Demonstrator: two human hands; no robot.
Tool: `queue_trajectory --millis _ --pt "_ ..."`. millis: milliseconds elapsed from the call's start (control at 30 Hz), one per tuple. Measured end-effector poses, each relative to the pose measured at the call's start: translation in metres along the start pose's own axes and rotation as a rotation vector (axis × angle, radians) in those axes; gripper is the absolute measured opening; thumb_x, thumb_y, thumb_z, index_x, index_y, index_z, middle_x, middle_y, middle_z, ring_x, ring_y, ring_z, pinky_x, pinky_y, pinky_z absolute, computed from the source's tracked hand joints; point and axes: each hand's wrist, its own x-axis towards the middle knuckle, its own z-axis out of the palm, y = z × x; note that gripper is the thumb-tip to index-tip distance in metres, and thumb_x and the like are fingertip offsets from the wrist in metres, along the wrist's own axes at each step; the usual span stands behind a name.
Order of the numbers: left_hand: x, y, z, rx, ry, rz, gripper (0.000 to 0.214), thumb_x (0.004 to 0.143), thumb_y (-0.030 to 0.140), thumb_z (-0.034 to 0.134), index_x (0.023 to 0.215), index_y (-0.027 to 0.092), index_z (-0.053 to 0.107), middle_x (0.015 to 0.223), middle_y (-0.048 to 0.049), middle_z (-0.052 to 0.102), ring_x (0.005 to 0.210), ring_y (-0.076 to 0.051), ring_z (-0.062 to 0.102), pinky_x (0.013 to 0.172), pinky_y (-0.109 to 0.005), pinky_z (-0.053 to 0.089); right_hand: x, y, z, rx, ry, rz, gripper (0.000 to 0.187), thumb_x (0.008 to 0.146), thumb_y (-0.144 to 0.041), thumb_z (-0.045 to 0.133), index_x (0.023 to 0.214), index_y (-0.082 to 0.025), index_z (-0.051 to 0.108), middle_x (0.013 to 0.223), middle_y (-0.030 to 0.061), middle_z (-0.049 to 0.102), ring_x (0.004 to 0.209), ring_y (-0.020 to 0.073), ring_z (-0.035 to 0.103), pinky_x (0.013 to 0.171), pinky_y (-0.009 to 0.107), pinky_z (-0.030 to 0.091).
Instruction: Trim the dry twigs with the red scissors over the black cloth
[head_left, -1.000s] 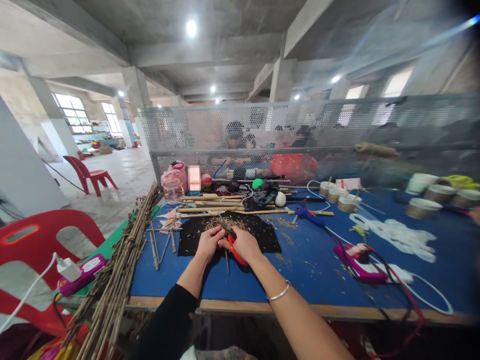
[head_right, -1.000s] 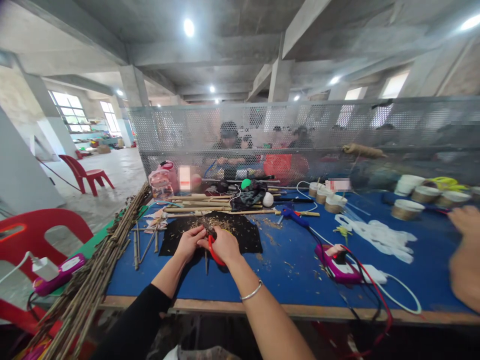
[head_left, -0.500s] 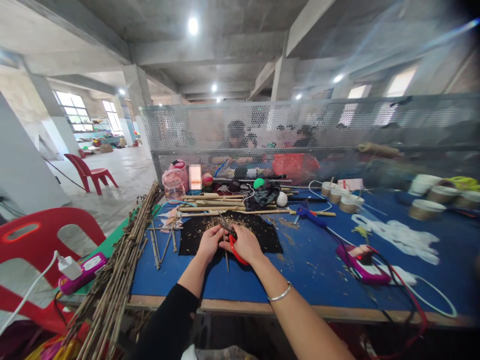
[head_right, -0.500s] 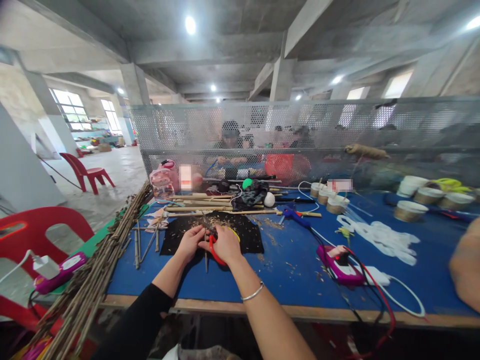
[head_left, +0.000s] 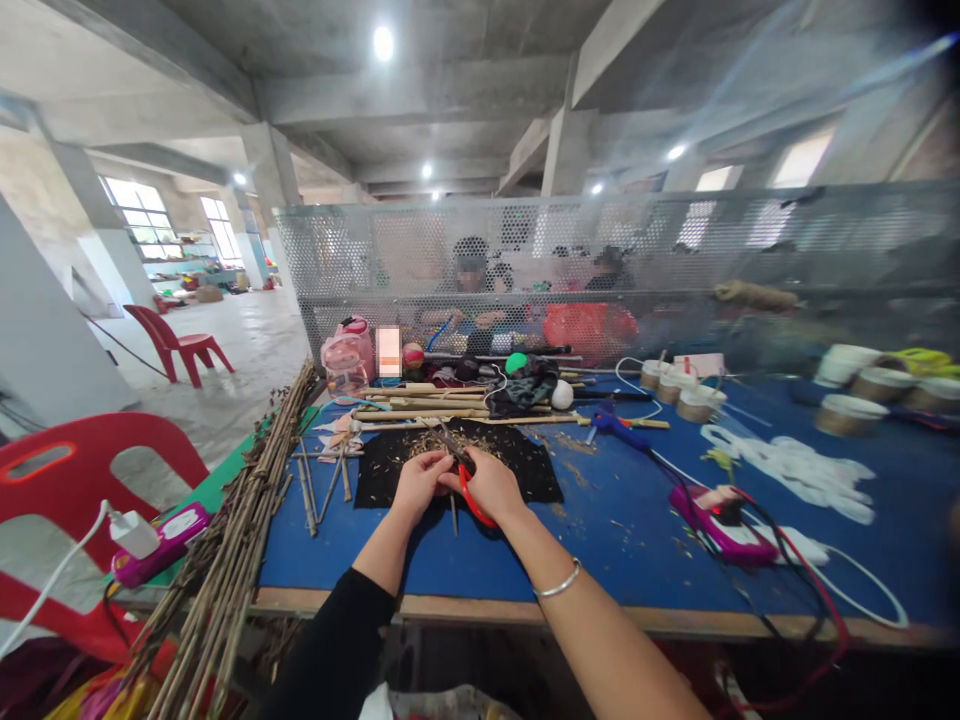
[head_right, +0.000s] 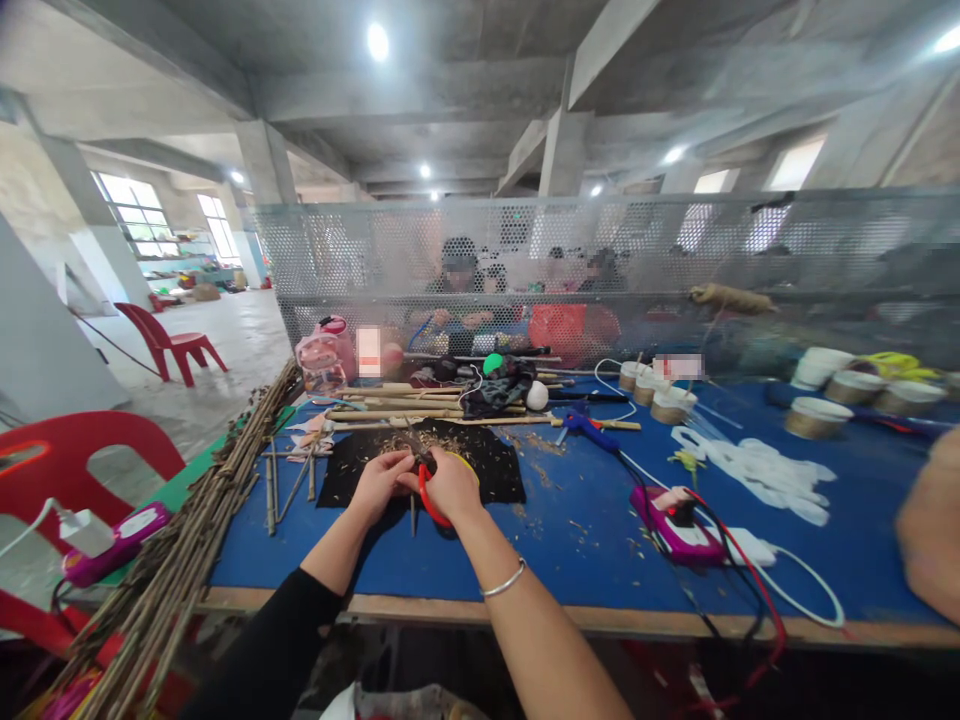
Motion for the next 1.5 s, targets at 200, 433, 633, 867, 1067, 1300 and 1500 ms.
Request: queue_trajectory --millis 200,433,633,867,1067,1300,1500 --pt "0.003 -0.001 -0.002 -0.022 0.007 0.022 0.036 0.05 0.035 0.077 0.072 0.011 0.064 0.048 0.0024 0.055 0.038 -0.004 0.042 0.041 -0.018 0.034 0.002 0.004 0.003 -0.026 -0.051 0.014 0.054 0.07 -0.066 0.05 0.103 -0.024 0.057 0.09 0.0066 0.067 0.084 0.022 0.062 0.065 0.026 0.04" --pt "0.002 0.001 0.0 0.01 0.038 0.007 0.034 0.051 0.035 0.076 0.072 0.011 0.065 0.054 0.0004 0.059 0.042 -0.005 0.046 0.043 -0.018 0.037 0.004 0.01 0.006 -0.033 -0.073 0.015 0.049 0.072 -0.066 0.048 0.095 -0.024 0.061 0.087 0.007 0.068 0.083 0.0214 0.063 0.067 0.025 0.04" --pt "0.002 0.001 -0.003 -0.048 -0.02 0.028 0.036 0.058 0.039 0.073 0.081 0.012 0.067 0.065 -0.0031 0.064 0.05 -0.008 0.053 0.048 -0.019 0.041 0.003 0.008 0.007 -0.034 -0.001 -0.022 0.056 0.067 -0.066 0.053 0.103 -0.023 0.056 0.093 0.0072 0.065 0.087 0.0224 0.061 0.071 0.028 0.042" --pt "0.002 0.0 -0.004 -0.01 -0.071 0.113 0.03 0.063 0.038 0.07 0.078 0.012 0.069 0.068 -0.004 0.066 0.058 -0.011 0.057 0.058 -0.022 0.043 0.006 0.006 0.01 -0.025 0.042 -0.11 0.071 0.065 -0.063 0.057 0.117 -0.017 0.049 0.107 0.0133 0.058 0.102 0.0247 0.053 0.085 0.034 0.038" --pt "0.003 0.0 -0.003 -0.05 -0.071 0.113 0.033 0.061 0.038 0.071 0.082 0.012 0.069 0.073 -0.0052 0.067 0.061 -0.012 0.057 0.058 -0.021 0.042 0.008 0.003 0.011 -0.025 0.052 -0.104 0.071 0.065 -0.061 0.059 0.118 -0.015 0.047 0.11 0.0143 0.056 0.105 0.0257 0.05 0.088 0.036 0.036" --pt "0.006 -0.004 -0.004 -0.044 -0.035 0.046 0.039 0.059 0.042 0.071 0.083 0.011 0.068 0.059 -0.0013 0.062 0.041 -0.004 0.041 0.042 -0.018 0.031 0.008 -0.001 0.006 0.017 -0.017 -0.069 0.051 0.072 -0.06 0.053 0.106 -0.022 0.054 0.094 0.0071 0.064 0.089 0.0207 0.059 0.071 0.027 0.041" --pt "0.007 -0.004 -0.003 -0.008 -0.01 0.066 0.041 0.059 0.044 0.071 0.081 0.01 0.068 0.058 -0.0021 0.061 0.04 -0.004 0.04 0.04 -0.018 0.03 0.008 0.002 0.005 -0.024 -0.064 -0.019 0.049 0.07 -0.065 0.051 0.101 -0.028 0.057 0.087 0.004 0.067 0.081 0.0213 0.062 0.065 0.026 0.04"
